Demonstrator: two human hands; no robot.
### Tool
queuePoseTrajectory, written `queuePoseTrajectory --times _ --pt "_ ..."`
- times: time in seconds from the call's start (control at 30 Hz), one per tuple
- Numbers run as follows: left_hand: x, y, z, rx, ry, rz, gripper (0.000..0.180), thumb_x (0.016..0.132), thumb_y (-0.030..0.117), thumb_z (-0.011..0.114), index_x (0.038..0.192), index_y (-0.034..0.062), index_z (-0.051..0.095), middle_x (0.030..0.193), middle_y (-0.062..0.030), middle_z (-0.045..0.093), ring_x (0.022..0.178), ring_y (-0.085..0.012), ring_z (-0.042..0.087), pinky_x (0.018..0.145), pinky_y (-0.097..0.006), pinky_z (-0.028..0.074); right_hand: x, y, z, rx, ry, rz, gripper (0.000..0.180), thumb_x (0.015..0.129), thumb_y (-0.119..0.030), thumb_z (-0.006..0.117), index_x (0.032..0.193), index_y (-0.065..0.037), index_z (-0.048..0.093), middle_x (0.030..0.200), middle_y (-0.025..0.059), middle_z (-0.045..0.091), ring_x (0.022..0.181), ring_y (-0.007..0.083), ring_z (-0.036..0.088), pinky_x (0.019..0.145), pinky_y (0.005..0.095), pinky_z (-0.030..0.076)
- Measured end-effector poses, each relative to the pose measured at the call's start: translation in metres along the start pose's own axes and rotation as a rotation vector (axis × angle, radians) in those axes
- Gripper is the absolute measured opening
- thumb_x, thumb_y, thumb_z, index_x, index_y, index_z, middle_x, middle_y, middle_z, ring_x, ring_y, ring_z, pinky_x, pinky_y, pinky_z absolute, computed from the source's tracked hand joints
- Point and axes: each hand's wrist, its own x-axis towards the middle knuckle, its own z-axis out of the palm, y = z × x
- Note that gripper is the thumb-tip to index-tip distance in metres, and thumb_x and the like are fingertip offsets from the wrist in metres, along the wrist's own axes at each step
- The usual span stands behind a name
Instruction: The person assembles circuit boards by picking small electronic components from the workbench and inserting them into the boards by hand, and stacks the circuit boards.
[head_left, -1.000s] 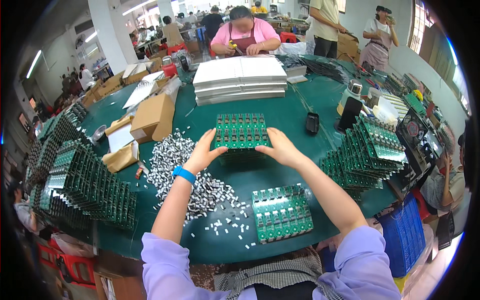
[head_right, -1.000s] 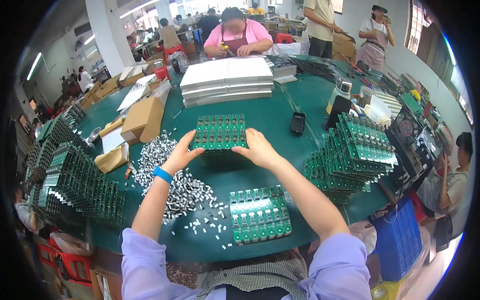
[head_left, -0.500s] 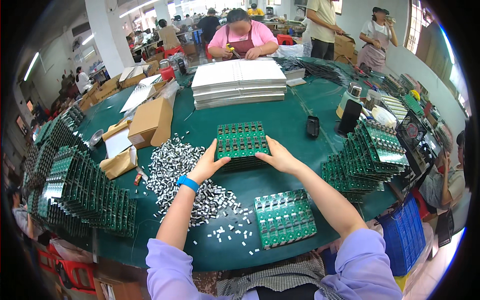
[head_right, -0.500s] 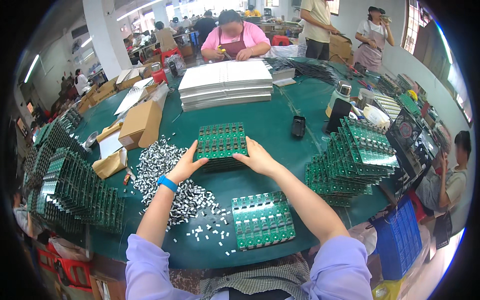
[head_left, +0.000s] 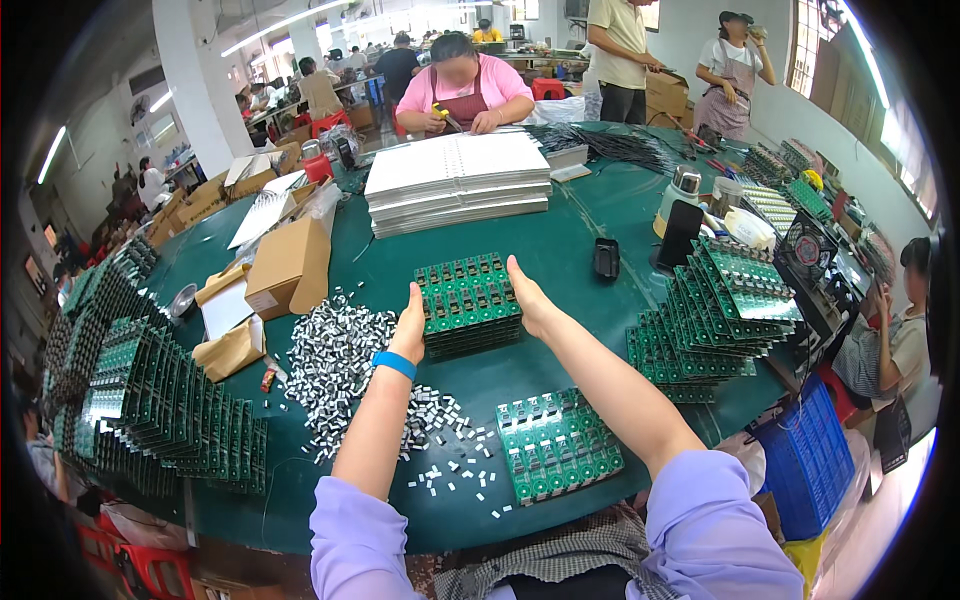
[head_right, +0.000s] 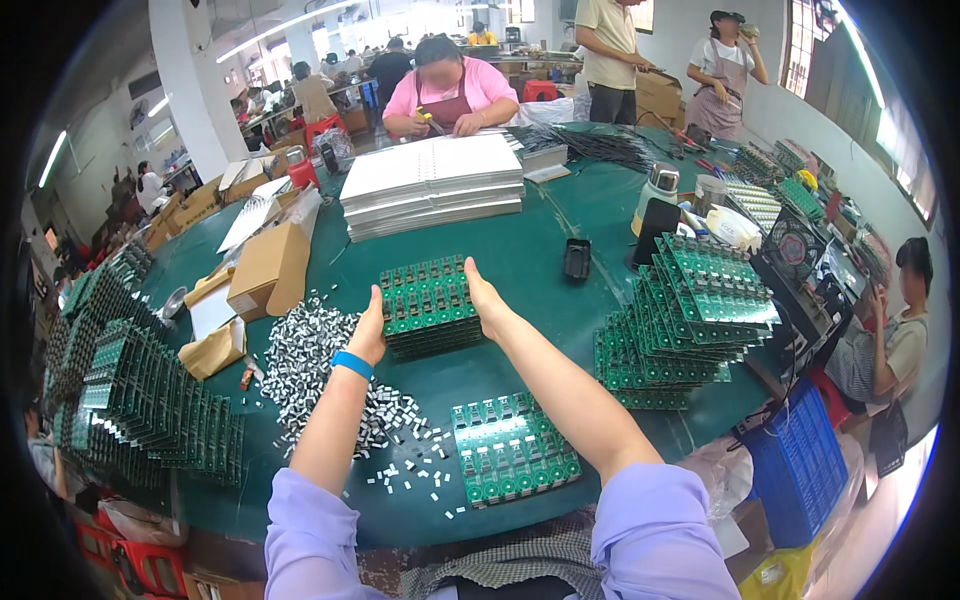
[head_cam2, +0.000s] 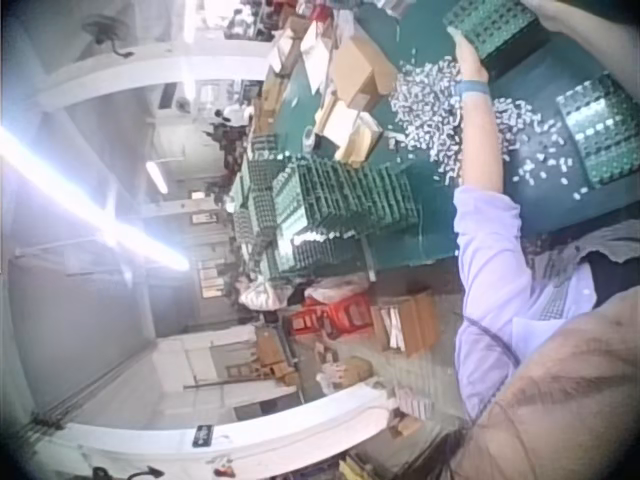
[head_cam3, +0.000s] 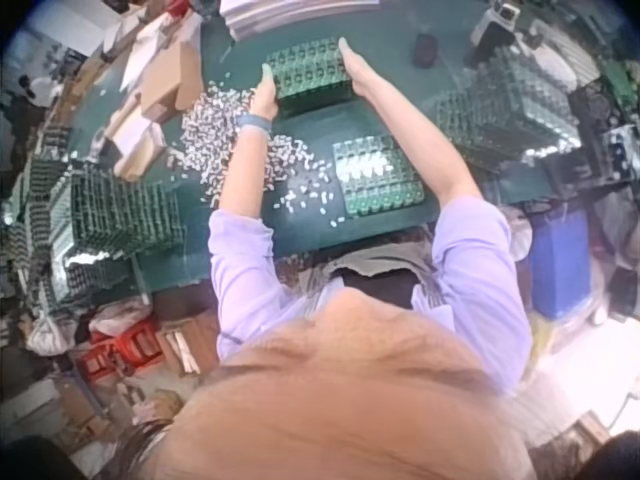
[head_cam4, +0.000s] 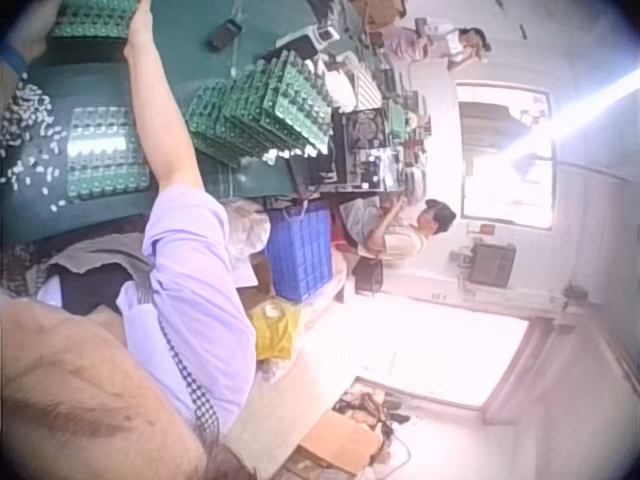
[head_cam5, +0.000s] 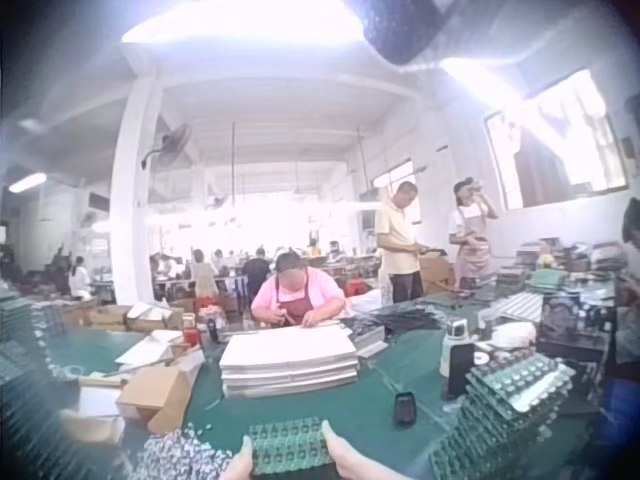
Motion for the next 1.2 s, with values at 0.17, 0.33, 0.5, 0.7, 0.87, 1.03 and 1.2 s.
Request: queuePoseTrajectory --times 0.17,0.33,0.5,0.7,0.87,1.03,1.2 --pt "0.026 -0.015 -0.013 -0.051 0.015 0.059 0.067 0.094 0.058 0.037 0.138 0.0074 0.041 0.136 -0.0101 0.049 0.124 -0.0255 0.045 0.102 -0.04 0.036 0.005 0.003 0.0 0.17 -0.084 0.022 0.088 0.089 -0.07 0.033 0.147 -0.005 0.021 0.155 0.0153 0.014 0.143 0.0286 0.011 0.114 0.0446 0.009" --pt "0.026 -0.019 -0.027 -0.203 -0.054 0.06 0.061 0.096 0.056 0.033 0.133 0.0082 0.047 0.129 -0.0106 0.055 0.115 -0.0282 0.054 0.098 -0.043 0.042 0.005 0.015 0.019 0.188 -0.092 -0.02 0.081 0.091 -0.066 0.034 0.144 -0.004 0.03 0.152 0.0149 0.025 0.14 0.0275 0.02 0.113 0.0407 0.016" --pt "0.016 -0.012 -0.017 -0.24 -0.108 -0.006 0.067 0.095 0.058 0.036 0.137 0.0064 0.041 0.133 -0.0122 0.05 0.117 -0.0289 0.051 0.1 -0.04 0.04 0.017 0.023 0.0 -0.004 0.091 0.036 0.083 0.091 -0.067 0.032 0.146 -0.005 0.026 0.153 0.014 0.021 0.14 0.0286 0.019 0.113 0.0414 0.017" --pt "-0.129 0.018 -0.017 0.774 -0.177 0.571 0.016 0.076 0.003 0.067 0.09 0.001 0.06 0.084 -0.0084 0.061 0.079 -0.0165 0.058 0.07 -0.031 0.047 -0.111 -0.017 -0.03 -0.094 -0.019 -0.209 0.068 0.095 -0.051 0.042 0.142 -0.002 0.033 0.145 0.0139 0.036 0.136 0.0235 0.03 0.112 0.0369 0.02" --pt "-0.243 -0.062 -0.033 1.436 -0.19 0.734 0.041 0.081 0.022 0.067 0.115 0.0023 0.056 0.109 -0.0219 0.054 0.101 -0.0408 0.051 0.087 -0.046 0.042 -0.176 0.006 -0.043 -0.182 -0.308 -0.231 0.052 0.094 -0.035 0.055 0.134 -0.003 0.044 0.133 0.0104 0.048 0.123 0.0172 0.044 0.103 0.0325 0.035" --pt "-0.228 -0.064 -0.01 1.458 -0.066 0.589 0.023 0.087 0.014 0.056 0.104 -0.0008 0.055 0.104 -0.0225 0.054 0.097 -0.0401 0.052 0.081 -0.048 0.043 -0.199 0.031 -0.06 -0.245 -0.347 -0.162 0.042 0.094 -0.029 0.056 0.125 -0.002 0.053 0.11 0.0053 0.059 0.102 0.0107 0.052 0.089 0.0269 0.042" --pt "-0.212 -0.072 -0.009 1.479 -0.062 0.664 0.015 0.088 0.008 0.056 0.099 -0.0017 0.057 0.098 -0.0208 0.059 0.089 -0.036 0.058 0.077 -0.044 0.047 -0.221 0.04 -0.063 -0.263 -0.398 -0.154 0.034 0.095 -0.026 0.056 0.119 -0.001 0.057 0.104 0.0044 0.062 0.097 0.01 0.056 0.086 0.0258 0.045"
